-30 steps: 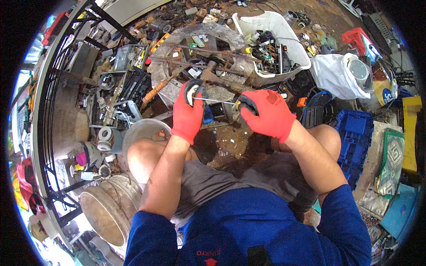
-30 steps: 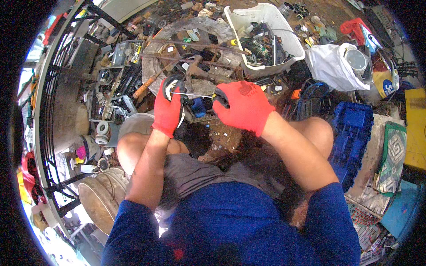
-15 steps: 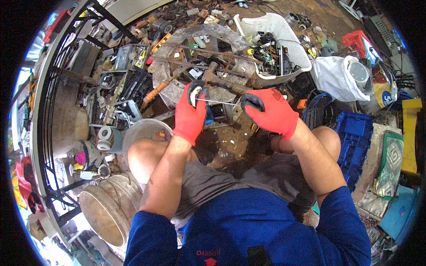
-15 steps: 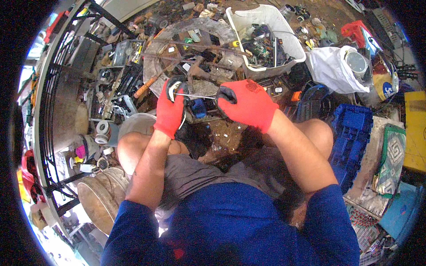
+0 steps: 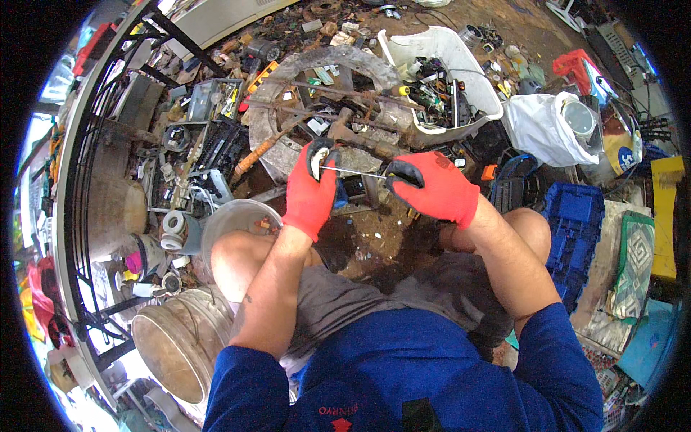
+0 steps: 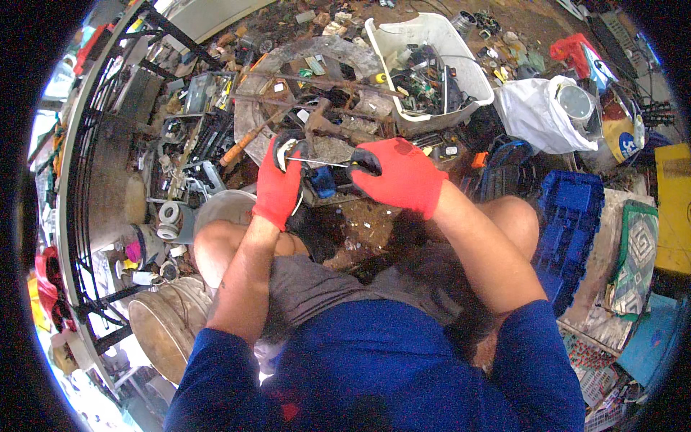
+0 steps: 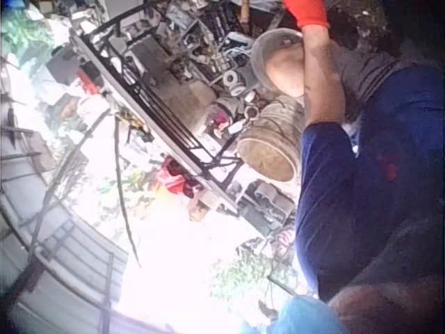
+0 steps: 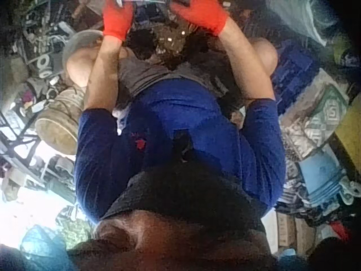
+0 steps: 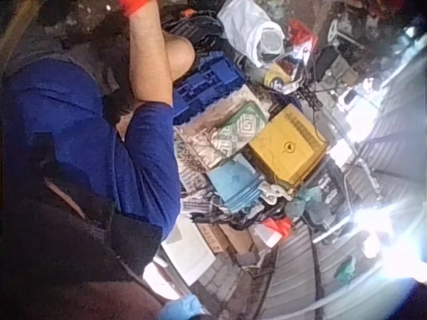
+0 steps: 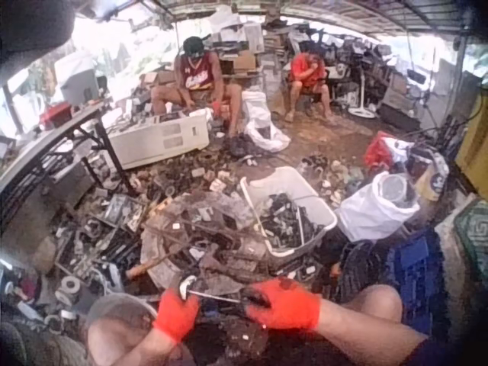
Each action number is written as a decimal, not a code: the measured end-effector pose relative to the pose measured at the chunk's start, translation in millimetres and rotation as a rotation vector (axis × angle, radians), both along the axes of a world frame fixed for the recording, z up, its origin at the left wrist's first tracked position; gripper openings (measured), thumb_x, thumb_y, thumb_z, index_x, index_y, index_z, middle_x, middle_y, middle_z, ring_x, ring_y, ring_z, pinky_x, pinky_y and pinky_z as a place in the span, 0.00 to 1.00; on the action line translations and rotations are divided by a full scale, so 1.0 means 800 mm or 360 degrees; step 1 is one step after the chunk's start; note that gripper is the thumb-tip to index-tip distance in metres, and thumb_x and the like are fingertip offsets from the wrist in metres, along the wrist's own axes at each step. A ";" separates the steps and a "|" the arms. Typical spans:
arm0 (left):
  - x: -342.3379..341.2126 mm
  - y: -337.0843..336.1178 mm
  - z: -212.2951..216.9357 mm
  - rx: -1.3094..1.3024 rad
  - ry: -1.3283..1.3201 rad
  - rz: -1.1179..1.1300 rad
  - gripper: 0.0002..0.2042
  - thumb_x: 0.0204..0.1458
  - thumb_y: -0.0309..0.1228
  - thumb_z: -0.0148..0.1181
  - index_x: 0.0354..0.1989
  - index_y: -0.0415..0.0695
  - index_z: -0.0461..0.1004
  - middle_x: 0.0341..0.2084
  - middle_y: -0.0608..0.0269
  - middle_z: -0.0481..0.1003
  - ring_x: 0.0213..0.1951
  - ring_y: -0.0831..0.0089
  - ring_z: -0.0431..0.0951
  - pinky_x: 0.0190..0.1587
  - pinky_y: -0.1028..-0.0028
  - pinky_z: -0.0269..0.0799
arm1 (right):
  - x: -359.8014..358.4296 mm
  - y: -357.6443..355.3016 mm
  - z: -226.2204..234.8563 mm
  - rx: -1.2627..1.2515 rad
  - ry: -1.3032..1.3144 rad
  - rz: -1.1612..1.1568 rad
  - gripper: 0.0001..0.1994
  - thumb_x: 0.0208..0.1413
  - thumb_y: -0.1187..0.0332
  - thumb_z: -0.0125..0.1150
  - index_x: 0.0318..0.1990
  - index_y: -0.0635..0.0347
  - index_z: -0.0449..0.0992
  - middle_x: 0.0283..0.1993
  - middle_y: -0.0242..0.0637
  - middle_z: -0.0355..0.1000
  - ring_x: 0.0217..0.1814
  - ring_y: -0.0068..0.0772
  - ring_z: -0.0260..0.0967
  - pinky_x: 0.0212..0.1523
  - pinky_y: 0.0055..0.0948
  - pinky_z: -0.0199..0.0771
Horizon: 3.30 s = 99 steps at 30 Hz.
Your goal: The person sits on the ground in a cluttered workshop and uses a screwdriver to remove screws from a small electronic device. They carefully pry open the casing and separate the internal components, placing the removed parts into a nearby white bin.
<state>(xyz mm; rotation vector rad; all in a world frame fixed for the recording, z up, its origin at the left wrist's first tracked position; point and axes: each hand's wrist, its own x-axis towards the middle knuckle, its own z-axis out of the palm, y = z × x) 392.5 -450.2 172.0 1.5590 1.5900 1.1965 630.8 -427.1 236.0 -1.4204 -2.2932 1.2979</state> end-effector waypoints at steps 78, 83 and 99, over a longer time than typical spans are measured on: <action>0.031 -0.011 -0.026 -0.0241 -0.0217 -0.0406 0.28 0.45 0.15 0.54 0.59 0.42 0.63 0.51 0.55 0.72 0.56 0.66 0.71 0.59 0.69 0.64 | -0.050 -0.026 -0.063 0.0276 0.0650 -0.0364 0.16 0.51 0.69 0.65 0.48 0.64 0.74 0.45 0.45 0.75 0.47 0.38 0.74 0.48 0.34 0.73; 0.038 -0.010 -0.033 -0.0197 -0.0079 -0.0379 0.31 0.46 0.16 0.55 0.63 0.42 0.59 0.54 0.53 0.69 0.60 0.62 0.68 0.62 0.67 0.61 | -0.051 -0.028 -0.064 0.0184 0.0678 -0.0551 0.15 0.50 0.65 0.66 0.44 0.64 0.77 0.40 0.46 0.77 0.42 0.41 0.75 0.44 0.34 0.74; 0.037 -0.013 -0.027 -0.0184 -0.0131 -0.0593 0.36 0.44 0.16 0.58 0.65 0.41 0.53 0.55 0.53 0.65 0.61 0.64 0.65 0.62 0.67 0.60 | -0.037 -0.015 -0.058 -0.0626 0.1021 -0.0590 0.13 0.53 0.70 0.64 0.45 0.66 0.77 0.37 0.29 0.77 0.37 0.17 0.69 0.40 0.24 0.72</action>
